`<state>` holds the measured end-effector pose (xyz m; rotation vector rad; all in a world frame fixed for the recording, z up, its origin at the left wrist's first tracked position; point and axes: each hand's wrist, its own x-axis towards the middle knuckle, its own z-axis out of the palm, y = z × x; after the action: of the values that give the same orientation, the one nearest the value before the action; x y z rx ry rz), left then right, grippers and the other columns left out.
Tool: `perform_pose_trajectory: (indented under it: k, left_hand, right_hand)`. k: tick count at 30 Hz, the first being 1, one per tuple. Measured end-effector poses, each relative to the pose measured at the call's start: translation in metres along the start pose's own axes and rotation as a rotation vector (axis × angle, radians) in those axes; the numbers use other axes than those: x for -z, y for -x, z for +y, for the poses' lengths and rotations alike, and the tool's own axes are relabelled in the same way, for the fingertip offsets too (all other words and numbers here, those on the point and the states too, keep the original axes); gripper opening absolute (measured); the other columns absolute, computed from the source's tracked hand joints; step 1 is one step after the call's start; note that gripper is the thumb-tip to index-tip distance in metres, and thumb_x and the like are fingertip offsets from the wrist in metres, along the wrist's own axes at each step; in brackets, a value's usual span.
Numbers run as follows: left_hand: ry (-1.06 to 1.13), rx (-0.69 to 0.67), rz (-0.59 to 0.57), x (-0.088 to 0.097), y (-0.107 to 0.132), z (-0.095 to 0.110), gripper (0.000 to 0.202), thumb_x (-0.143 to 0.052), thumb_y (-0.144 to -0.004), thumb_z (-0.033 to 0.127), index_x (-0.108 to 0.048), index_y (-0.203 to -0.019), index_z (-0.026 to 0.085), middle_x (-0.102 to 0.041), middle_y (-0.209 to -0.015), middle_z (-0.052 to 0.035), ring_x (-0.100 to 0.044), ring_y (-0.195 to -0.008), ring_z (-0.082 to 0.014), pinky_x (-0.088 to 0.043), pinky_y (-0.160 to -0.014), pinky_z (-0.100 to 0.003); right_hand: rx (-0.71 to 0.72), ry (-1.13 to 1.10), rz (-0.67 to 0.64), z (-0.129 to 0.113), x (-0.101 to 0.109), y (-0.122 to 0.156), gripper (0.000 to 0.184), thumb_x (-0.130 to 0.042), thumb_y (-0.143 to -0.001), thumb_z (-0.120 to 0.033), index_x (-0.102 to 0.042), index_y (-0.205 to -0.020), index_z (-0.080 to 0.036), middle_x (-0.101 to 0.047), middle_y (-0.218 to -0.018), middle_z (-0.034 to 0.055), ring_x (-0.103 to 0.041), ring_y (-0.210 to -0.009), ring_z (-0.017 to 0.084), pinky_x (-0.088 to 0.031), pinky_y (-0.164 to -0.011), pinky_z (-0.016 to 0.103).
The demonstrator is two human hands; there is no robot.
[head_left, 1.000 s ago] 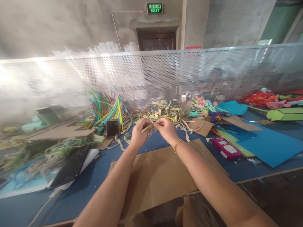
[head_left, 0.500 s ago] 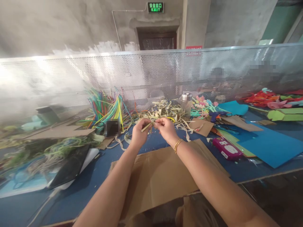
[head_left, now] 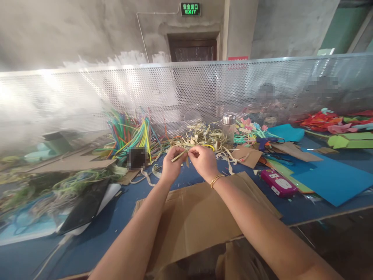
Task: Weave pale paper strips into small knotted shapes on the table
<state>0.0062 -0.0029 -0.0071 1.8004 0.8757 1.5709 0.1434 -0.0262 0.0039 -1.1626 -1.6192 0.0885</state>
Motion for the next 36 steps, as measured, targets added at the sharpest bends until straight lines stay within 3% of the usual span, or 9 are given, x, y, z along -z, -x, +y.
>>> perform_pose_trajectory:
  k: [6, 10, 19, 23, 30, 36]
  left_hand:
    - [0.024, 0.017, -0.023, -0.001, 0.001, 0.0, 0.017, -0.066, -0.076, 0.031, -0.056, -0.082, 0.019, -0.057, -0.068, 0.0011, -0.052, -0.06, -0.0108, -0.042, -0.056, -0.022]
    - [-0.028, -0.02, -0.022, -0.002, 0.003, 0.003, 0.015, -0.066, -0.076, 0.031, -0.058, -0.081, 0.019, -0.057, -0.068, 0.0014, -0.052, -0.061, -0.0108, -0.042, -0.058, -0.022]
    - [-0.126, -0.092, -0.077, 0.002, 0.002, 0.001, 0.01, -0.063, -0.077, 0.028, -0.06, -0.08, 0.019, -0.057, -0.068, 0.0012, -0.052, -0.061, -0.0118, -0.041, -0.058, -0.024]
    - [-0.095, -0.088, -0.052, 0.003, 0.001, 0.001, 0.016, -0.064, -0.077, 0.029, -0.06, -0.09, 0.02, -0.061, -0.077, -0.0009, -0.056, -0.066, -0.0129, -0.044, -0.063, -0.025]
    - [-0.09, -0.044, -0.039, 0.002, 0.001, 0.005, 0.018, -0.063, -0.077, 0.03, -0.067, -0.091, 0.019, -0.064, -0.076, -0.0017, -0.056, -0.066, -0.0137, -0.044, -0.063, -0.026]
    - [-0.042, -0.035, -0.047, 0.0, 0.001, 0.008, 0.019, -0.062, -0.078, 0.03, -0.066, -0.093, 0.02, -0.063, -0.078, -0.002, -0.054, -0.068, -0.0135, -0.044, -0.063, -0.026]
  right_hand:
    - [0.056, 0.152, 0.039, -0.001, 0.004, -0.001, 0.013, -0.056, -0.08, -0.021, -0.065, -0.071, -0.02, -0.066, -0.073, 0.0037, -0.058, -0.073, 0.017, -0.04, -0.07, 0.026]
    - [-0.017, 0.136, 0.045, -0.003, 0.005, -0.001, 0.01, -0.057, -0.076, -0.021, -0.064, -0.069, -0.019, -0.067, -0.071, 0.0033, -0.059, -0.069, 0.016, -0.039, -0.065, 0.026]
    - [-0.286, -0.278, -0.064, 0.013, -0.007, -0.004, 0.017, -0.058, -0.075, -0.03, -0.066, -0.07, -0.016, -0.067, -0.063, 0.0004, -0.059, -0.057, 0.013, -0.041, -0.055, 0.022]
    - [-0.254, -0.357, -0.078, 0.015, -0.008, -0.006, 0.015, -0.06, -0.076, -0.029, -0.069, -0.077, -0.017, -0.07, -0.072, 0.0018, -0.062, -0.064, 0.014, -0.046, -0.062, 0.024]
    - [-0.126, -0.179, -0.042, 0.004, 0.001, -0.003, 0.01, -0.06, -0.078, -0.025, -0.069, -0.077, -0.02, -0.071, -0.074, 0.0017, -0.063, -0.068, 0.015, -0.047, -0.068, 0.027]
    - [-0.194, -0.21, 0.005, -0.001, 0.0, -0.002, 0.009, -0.06, -0.076, -0.025, -0.066, -0.073, -0.019, -0.069, -0.071, 0.0018, -0.063, -0.065, 0.014, -0.047, -0.066, 0.025]
